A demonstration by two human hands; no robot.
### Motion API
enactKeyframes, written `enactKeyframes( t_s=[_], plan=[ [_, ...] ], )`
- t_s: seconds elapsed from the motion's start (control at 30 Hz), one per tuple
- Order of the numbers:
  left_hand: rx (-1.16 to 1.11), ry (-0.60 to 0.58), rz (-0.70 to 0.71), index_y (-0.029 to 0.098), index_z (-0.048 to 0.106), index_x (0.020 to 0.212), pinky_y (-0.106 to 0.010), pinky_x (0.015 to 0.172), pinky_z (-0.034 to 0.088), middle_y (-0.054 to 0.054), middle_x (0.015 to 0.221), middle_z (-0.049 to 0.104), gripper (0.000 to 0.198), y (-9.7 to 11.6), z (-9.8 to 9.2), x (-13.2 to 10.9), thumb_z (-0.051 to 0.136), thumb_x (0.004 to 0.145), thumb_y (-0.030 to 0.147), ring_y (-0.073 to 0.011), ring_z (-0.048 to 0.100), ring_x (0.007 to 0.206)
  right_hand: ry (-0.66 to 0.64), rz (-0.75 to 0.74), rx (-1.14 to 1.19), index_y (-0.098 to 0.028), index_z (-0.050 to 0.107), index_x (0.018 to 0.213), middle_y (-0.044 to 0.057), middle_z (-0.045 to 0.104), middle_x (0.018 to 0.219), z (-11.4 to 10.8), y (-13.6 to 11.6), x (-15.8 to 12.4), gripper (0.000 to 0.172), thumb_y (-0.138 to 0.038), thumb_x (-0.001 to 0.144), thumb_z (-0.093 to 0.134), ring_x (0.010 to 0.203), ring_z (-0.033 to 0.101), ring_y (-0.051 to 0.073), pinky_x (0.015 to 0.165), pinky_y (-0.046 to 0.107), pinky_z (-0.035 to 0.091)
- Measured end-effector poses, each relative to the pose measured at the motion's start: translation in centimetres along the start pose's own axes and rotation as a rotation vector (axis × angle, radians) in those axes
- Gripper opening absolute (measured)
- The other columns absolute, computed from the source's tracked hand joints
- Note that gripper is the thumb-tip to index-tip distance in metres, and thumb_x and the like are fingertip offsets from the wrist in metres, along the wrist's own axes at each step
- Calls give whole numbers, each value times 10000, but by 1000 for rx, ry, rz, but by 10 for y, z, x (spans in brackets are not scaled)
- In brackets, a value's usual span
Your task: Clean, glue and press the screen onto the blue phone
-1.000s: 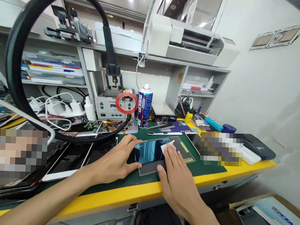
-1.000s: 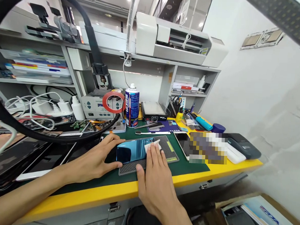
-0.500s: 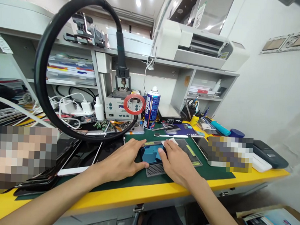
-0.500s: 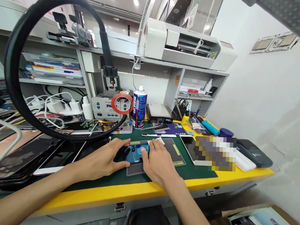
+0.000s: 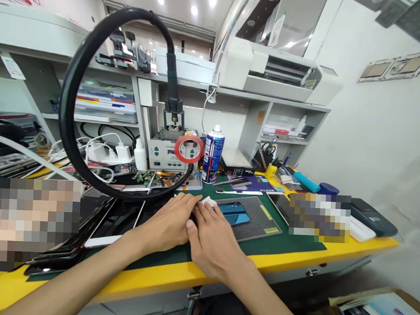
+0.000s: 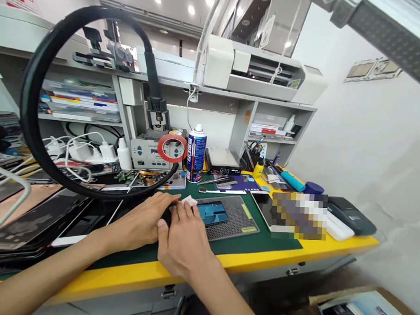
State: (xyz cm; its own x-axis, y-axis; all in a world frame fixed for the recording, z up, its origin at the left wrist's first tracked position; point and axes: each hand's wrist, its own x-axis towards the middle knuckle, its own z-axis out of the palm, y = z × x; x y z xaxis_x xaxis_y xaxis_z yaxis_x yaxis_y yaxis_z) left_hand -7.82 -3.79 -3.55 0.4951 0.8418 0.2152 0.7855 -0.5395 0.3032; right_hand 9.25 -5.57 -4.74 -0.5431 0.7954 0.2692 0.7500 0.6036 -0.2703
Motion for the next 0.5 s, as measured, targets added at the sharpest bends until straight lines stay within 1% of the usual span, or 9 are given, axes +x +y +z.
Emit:
enactKeyframes(
  t_s=[0.13, 0.23, 0.3, 0.37, 0.5],
  plan=[
    [-45, -59, 39, 192, 405, 1457, -505, 1090, 413, -137, 1358, 566, 702, 3, -7, -1, 565, 773, 192, -319, 509, 1281, 40, 16, -1, -31, 405, 1501, 178, 378, 1555, 4, -6, -14, 609, -405, 1053, 233, 1472, 296, 325, 1224, 513, 225],
    [-92, -118, 83, 211, 394, 1485, -484, 1105, 412, -123, 1403, 560, 724, 4, -13, -3, 618, 802, 296, -314, 516, 1297, 84, 36, -15, -19, 401, 1500, 171, 359, 1562, 13, -13, -30, 625, -419, 1048, 241, 1477, 272, 336, 1225, 504, 238],
    [-115, -139, 66, 222, 367, 1515, -464, 1107, 419, -119, 1457, 532, 750, 3, -16, -4, 625, 836, 408, -312, 501, 1330, 112, 49, -14, -24, 404, 1499, 158, 341, 1570, 17, -16, -40, 632, -437, 1046, 254, 1483, 254, 331, 1226, 491, 248],
    [-114, -159, 22, 215, 342, 1537, -459, 1117, 413, -125, 1505, 491, 798, 3, -17, -4, 626, 842, 485, -317, 464, 1376, 131, 52, -11, -35, 394, 1506, 145, 323, 1578, 19, -19, -47, 635, -452, 1045, 263, 1489, 240, 318, 1228, 474, 253],
    [-80, -192, -21, 190, 314, 1556, -479, 1142, 386, -138, 1548, 437, 869, 2, -17, -3, 638, 827, 535, -337, 395, 1430, 117, 29, -14, -33, 376, 1511, 144, 294, 1585, 18, -17, -53, 634, -449, 1048, 259, 1497, 208, 319, 1235, 490, 231]
  ],
)
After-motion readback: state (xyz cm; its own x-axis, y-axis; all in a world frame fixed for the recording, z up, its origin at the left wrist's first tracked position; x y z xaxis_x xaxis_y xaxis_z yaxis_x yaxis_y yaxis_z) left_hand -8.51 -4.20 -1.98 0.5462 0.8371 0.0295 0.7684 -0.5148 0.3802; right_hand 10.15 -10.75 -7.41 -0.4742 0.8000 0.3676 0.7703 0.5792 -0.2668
